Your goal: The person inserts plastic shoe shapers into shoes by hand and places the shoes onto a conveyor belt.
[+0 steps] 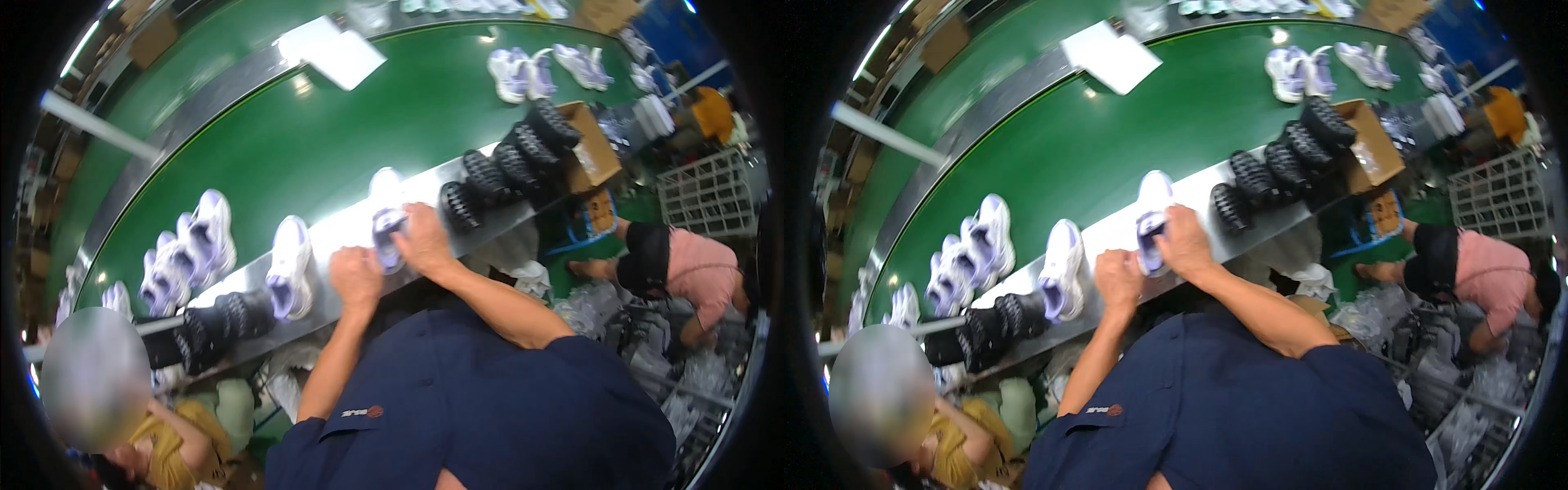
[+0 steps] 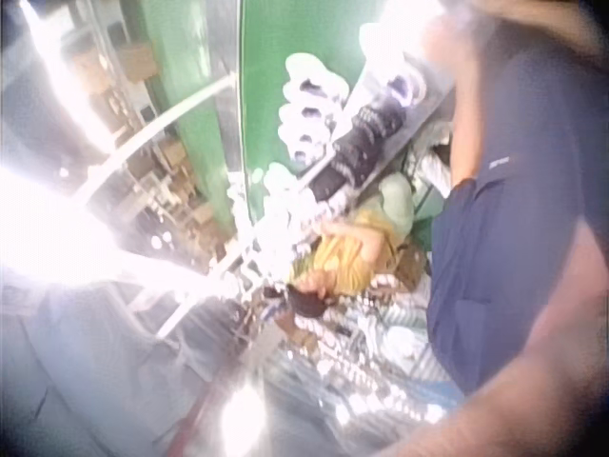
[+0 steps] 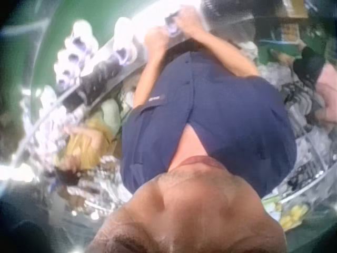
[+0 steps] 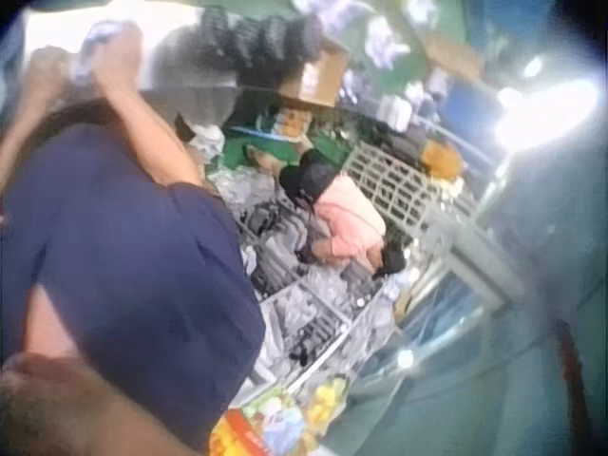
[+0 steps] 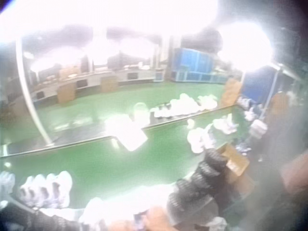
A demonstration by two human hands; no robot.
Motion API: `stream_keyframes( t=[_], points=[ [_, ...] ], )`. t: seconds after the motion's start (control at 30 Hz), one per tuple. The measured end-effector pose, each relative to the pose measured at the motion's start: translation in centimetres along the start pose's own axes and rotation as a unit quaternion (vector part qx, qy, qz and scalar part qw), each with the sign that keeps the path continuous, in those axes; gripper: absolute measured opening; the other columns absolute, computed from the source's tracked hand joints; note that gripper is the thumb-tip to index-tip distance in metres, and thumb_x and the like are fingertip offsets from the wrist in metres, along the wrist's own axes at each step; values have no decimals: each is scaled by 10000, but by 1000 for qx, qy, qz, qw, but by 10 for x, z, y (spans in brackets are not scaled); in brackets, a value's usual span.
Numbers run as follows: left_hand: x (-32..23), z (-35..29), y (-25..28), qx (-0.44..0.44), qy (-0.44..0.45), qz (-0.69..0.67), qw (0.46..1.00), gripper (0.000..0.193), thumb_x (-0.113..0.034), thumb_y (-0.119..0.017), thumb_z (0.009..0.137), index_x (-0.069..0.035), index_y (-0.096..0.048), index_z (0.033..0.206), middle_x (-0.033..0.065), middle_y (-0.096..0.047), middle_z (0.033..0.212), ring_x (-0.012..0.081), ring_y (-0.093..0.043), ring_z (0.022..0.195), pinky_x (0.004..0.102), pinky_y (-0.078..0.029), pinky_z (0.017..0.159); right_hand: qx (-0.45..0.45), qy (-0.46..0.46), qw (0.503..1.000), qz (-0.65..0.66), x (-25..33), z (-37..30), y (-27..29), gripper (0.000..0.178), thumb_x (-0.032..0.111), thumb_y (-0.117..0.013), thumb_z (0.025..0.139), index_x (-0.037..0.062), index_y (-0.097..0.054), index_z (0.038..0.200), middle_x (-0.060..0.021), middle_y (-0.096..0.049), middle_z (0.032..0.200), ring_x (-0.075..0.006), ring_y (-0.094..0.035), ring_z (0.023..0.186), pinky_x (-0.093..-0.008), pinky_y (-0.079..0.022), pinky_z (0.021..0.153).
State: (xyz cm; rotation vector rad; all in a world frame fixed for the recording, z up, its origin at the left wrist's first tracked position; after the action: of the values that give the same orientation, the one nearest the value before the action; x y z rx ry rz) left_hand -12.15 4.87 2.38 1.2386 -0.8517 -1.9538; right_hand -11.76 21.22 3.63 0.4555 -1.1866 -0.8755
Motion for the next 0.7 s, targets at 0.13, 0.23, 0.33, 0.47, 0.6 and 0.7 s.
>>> stream_keyframes(
  t=[0.13,0.23,0.33,0.47,0.6,0.7],
  points=[
    [-41,1,-9,22,26,22,999,338,-365,-700,835,-37,-733,907,145,-660,828,332,-581,819,456,-423,746,198,-310,921,130,-58,-48,-59,353,270,-656,866,-44,-546,985,-295,-645,955,-462,-634,927,-515,-491,819],
    [-38,23,-29,99,124,45,986,429,-407,-657,855,15,-730,870,200,-689,821,373,-599,828,471,-446,769,233,-268,916,186,-56,-48,-82,365,314,-586,909,-48,-570,953,-324,-652,943,-481,-638,932,-521,-496,793],
    [-23,27,-39,98,187,30,977,427,-381,-647,859,37,-725,826,231,-694,805,400,-611,817,471,-466,777,190,-207,938,204,-50,-52,-92,398,352,-551,925,-43,-586,965,-331,-649,957,-491,-631,932,-526,-495,786],
    [4,18,-37,22,222,-32,974,352,-316,-647,855,21,-724,789,228,-688,785,401,-615,787,469,-480,755,196,-277,927,161,-52,-58,-92,428,359,-537,912,-65,-593,902,-344,-635,887,-509,-619,901,-548,-484,784],
    [-3,15,-32,28,113,80,990,332,-304,-662,842,9,-706,742,215,-666,730,385,-609,764,475,-479,719,174,-273,925,198,-60,-56,-92,373,291,-502,889,-69,-588,846,-356,-618,825,-518,-613,849,-552,-481,769],
    [-17,13,-32,27,63,10,998,363,-320,-687,825,22,-676,705,204,-623,658,375,-577,726,472,-472,691,182,-202,943,191,-50,-47,-89,385,301,-495,912,-68,-582,844,-358,-615,832,-533,-601,865,-557,-480,767]
  ],
)
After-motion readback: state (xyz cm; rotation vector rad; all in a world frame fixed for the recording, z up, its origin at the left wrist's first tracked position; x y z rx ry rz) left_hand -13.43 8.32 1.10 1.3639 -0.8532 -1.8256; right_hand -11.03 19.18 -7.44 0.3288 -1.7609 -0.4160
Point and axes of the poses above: each hand's wrist, its own z-axis towards the middle knuckle, its own y-axis out of the back of the hand, x = y × z, the point moved 10 cm from there along z, towards the middle knuckle
